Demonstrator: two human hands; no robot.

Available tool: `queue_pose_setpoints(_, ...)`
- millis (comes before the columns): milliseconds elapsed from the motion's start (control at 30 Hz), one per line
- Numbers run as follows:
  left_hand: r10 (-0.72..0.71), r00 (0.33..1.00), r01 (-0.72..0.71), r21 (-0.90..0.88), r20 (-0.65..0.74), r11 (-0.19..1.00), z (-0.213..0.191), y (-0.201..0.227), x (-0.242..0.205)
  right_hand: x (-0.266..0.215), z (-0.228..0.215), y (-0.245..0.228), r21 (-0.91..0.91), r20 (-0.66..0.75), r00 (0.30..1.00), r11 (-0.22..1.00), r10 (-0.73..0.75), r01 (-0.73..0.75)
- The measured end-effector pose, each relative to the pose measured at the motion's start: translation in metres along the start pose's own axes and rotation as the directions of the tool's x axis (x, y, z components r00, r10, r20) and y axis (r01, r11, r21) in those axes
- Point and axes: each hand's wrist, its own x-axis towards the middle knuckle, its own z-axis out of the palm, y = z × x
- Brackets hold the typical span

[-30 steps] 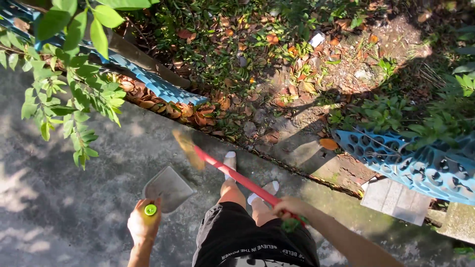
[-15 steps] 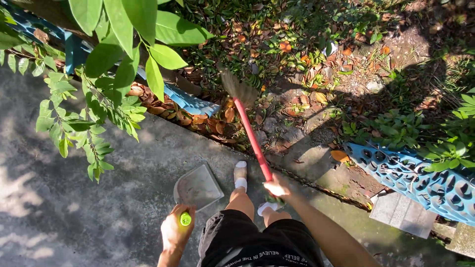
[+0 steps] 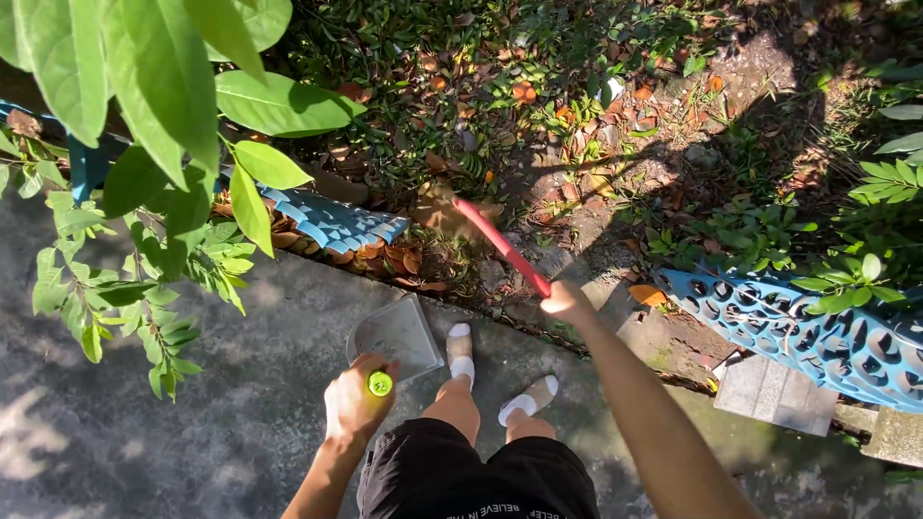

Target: Sweeping the outdoor concrete ground with a broom and collecting leaves and dirt into a dustpan.

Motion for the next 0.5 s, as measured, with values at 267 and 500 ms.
queue_pose_setpoints(267, 0.102, 0.994, -0.102, -0.018, 0.031, 0.995, 0.012, 0.008, 0.025, -0.146, 0.057, 0.013, 0.721, -0.051, 0.988, 0.690, 0.149, -0.067)
queue_pose_setpoints(500, 0.106, 0.986, -0.112, 0.047, 0.125, 0.993, 0.027, 0.014, 0.042, -0.362, 0.165, 0.140, 0.725, -0.009, 0.823, 0.571, 0.568, -0.386)
